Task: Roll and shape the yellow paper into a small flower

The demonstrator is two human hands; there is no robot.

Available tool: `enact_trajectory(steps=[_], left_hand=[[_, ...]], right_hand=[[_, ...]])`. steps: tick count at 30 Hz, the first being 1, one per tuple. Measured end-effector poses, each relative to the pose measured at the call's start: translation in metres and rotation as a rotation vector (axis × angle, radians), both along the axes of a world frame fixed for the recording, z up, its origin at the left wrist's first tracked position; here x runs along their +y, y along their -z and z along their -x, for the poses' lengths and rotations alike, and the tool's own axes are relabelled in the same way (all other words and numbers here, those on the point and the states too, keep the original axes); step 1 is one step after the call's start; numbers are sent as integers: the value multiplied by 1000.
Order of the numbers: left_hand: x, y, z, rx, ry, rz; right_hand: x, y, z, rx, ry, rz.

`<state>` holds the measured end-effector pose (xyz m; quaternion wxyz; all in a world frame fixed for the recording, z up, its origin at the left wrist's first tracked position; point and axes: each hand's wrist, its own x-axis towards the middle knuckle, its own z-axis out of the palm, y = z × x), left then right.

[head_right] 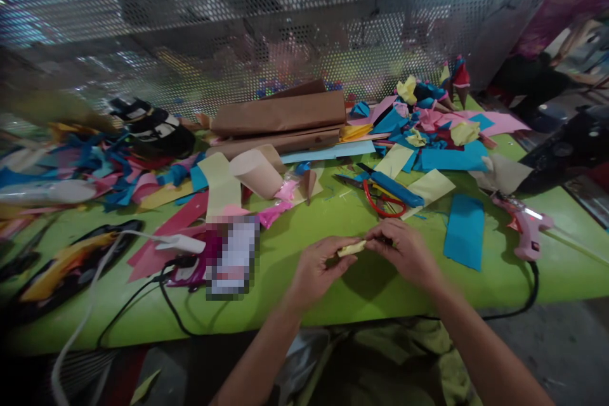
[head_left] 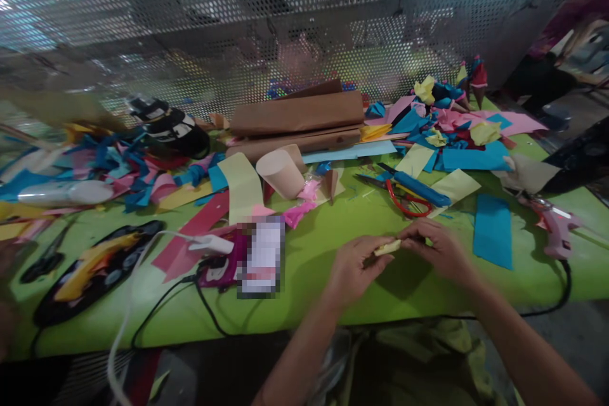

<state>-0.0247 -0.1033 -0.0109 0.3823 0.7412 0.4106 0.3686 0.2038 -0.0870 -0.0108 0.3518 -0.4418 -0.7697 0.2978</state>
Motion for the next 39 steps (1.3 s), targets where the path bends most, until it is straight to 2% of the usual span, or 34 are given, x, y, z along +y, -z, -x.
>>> enact_trajectory(steps=[4, 7, 9, 14, 17, 21, 26, 39], left_hand=[[-2, -1, -2, -12, -37, -3], [-4, 1, -4, -89, -94, 151], [-3, 3, -5, -200, -131, 295], [3, 1, -5, -485, -188, 591], [6, -4, -4, -541, -180, 681], [6, -6, -4, -545, -149, 725], [4, -3, -4, -492, -130, 636], [0, -5, -2, -91, -152, 58]], right_hand=[[1, 0, 0, -22, -6, 51], [1, -1, 2, -40, -2, 56], [1, -3, 3, -31, 16, -13], [2, -4, 4, -65, -36, -352], [3, -1, 6, -151, 11, -458], [3, 2, 7, -187, 41, -507], [3, 3, 7, -155, 4, -524], [2, 0, 8, -137, -4, -394]])
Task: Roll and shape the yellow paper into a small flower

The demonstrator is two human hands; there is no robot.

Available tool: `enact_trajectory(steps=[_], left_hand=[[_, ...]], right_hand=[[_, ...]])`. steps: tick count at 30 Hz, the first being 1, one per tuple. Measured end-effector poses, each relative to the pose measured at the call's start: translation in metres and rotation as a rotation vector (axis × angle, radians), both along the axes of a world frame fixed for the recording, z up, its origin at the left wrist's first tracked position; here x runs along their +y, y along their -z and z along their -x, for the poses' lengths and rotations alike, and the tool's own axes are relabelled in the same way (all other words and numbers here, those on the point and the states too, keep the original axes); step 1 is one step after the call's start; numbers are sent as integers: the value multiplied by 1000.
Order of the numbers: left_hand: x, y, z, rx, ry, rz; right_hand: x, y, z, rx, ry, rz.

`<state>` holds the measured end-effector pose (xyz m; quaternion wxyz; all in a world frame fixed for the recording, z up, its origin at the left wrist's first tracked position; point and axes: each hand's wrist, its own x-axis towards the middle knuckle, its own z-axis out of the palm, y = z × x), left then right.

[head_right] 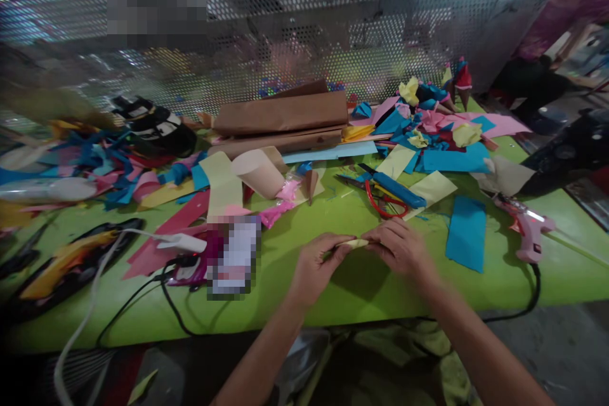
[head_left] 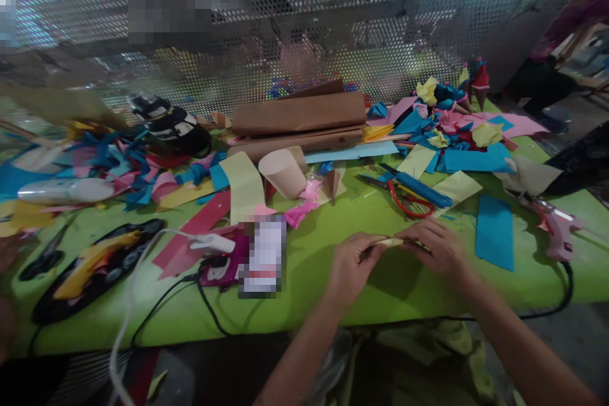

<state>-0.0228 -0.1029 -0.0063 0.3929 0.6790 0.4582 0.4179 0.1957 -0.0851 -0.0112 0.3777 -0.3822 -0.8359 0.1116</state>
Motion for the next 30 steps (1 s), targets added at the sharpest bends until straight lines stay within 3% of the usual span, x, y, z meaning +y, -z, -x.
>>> enact_trajectory(steps=[8, 15, 20, 23, 26, 30], left_hand=[[3, -1, -2, 104, -27, -109], [20, -15, -4, 30, -10, -17], [42, -32, -3, 128, 97, -111], [53, -40, -2, 169, 83, -182], [60, -42, -4, 202, 68, -234], [64, -29, -7, 254, 47, -274]], right_hand=[[-1, -2, 1, -9, 21, 104], [8, -34, 0, -113, 46, 108], [30, -56, -4, -130, 66, 56], [42, -63, -6, -152, 65, 38], [51, -62, -8, -211, 59, 7], [57, -44, -9, -258, 53, 23]])
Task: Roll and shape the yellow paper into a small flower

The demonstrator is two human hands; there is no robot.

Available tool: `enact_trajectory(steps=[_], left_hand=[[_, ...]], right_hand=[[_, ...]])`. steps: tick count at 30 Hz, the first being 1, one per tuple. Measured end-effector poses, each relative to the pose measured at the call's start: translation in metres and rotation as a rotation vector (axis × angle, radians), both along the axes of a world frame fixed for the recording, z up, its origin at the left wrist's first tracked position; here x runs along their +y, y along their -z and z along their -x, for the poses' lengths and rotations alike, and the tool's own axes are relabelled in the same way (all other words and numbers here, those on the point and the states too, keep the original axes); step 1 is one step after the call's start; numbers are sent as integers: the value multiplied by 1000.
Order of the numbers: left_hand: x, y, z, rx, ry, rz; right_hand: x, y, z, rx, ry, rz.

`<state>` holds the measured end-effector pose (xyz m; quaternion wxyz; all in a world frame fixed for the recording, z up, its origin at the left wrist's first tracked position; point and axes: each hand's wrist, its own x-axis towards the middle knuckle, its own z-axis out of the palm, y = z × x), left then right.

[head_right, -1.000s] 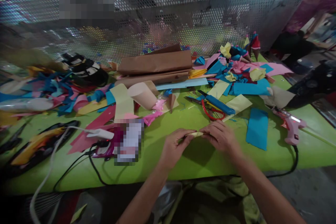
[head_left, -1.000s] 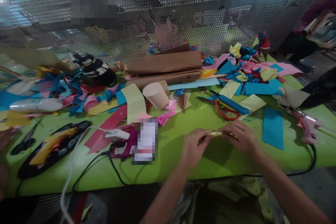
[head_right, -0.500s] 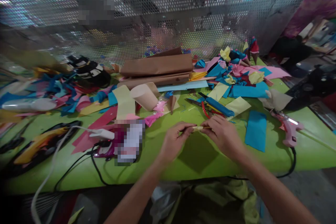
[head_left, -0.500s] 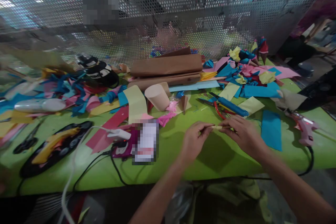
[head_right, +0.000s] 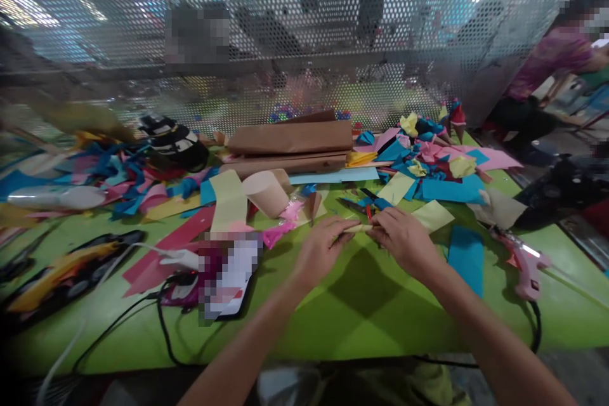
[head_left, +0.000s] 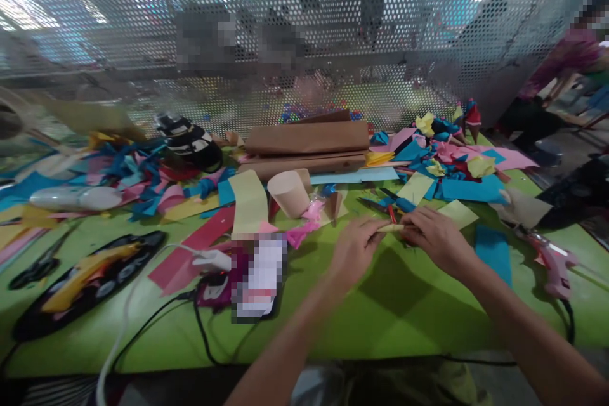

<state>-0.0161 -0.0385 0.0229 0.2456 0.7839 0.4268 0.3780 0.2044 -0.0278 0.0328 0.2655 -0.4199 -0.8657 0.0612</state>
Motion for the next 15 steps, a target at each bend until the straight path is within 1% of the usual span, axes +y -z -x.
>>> enact_trajectory(steps=[3, 6, 8, 11, 15], left_hand=[[1, 12, 0, 28, 2, -7], [1, 18, 2, 68, 41, -2], [0, 18, 4, 102, 66, -1], [0, 16, 6, 169, 88, -2], [0, 15, 8, 229, 106, 12]], right_hand=[[1, 18, -1, 2, 8, 33], [1, 30, -2, -13, -4, 58], [1, 33, -3, -17, -12, 73], [1, 33, -4, -13, -13, 110], [0, 30, -1, -15, -21, 202]])
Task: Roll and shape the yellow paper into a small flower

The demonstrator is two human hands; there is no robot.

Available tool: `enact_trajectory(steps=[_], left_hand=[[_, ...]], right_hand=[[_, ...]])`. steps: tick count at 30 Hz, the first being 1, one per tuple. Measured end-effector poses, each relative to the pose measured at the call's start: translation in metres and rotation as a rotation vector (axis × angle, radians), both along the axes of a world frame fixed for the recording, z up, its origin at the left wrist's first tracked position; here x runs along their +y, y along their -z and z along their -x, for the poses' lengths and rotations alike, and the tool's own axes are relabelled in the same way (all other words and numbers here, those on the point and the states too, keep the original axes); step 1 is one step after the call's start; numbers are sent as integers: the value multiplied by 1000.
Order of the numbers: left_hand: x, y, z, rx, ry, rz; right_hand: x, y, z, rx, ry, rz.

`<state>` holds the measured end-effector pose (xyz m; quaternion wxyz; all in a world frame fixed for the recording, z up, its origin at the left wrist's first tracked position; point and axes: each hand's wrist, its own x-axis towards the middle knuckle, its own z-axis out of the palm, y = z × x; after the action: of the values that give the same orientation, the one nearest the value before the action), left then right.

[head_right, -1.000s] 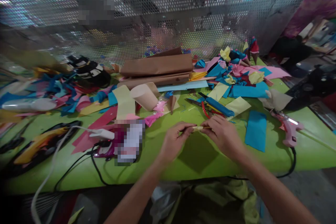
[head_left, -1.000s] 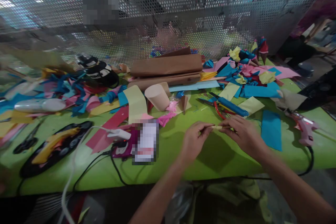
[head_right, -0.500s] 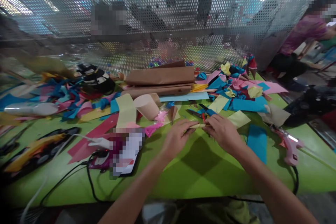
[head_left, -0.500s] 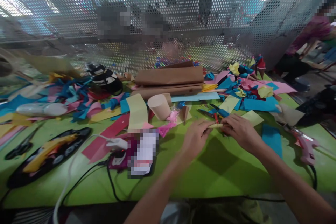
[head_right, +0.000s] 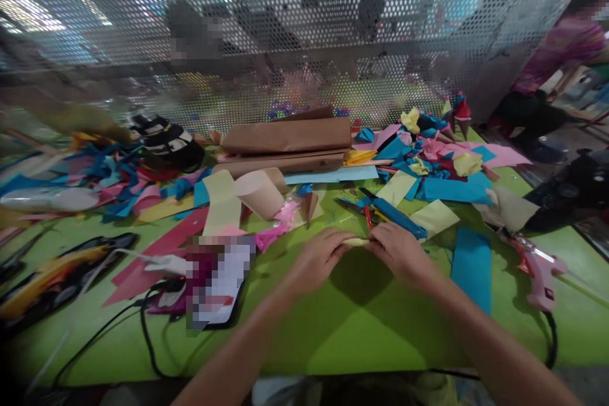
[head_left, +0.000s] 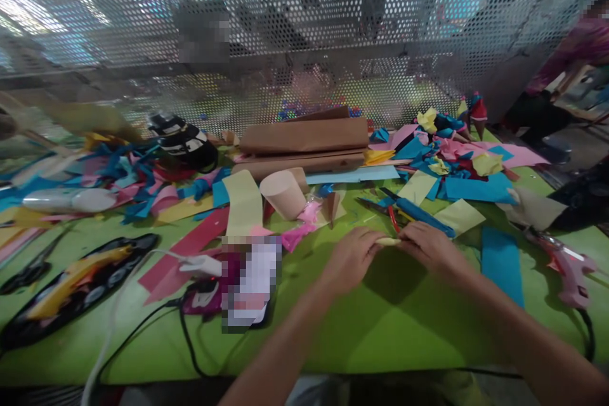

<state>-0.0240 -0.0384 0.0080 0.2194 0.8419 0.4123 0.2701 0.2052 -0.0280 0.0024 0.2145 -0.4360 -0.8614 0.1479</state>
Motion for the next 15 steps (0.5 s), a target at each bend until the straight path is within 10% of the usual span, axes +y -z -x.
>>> enact_trajectory(steps=[15], left_hand=[[-1, 0, 1, 183, 45, -41]], right_hand=[[-4, -6, 2, 52, 29, 225]])
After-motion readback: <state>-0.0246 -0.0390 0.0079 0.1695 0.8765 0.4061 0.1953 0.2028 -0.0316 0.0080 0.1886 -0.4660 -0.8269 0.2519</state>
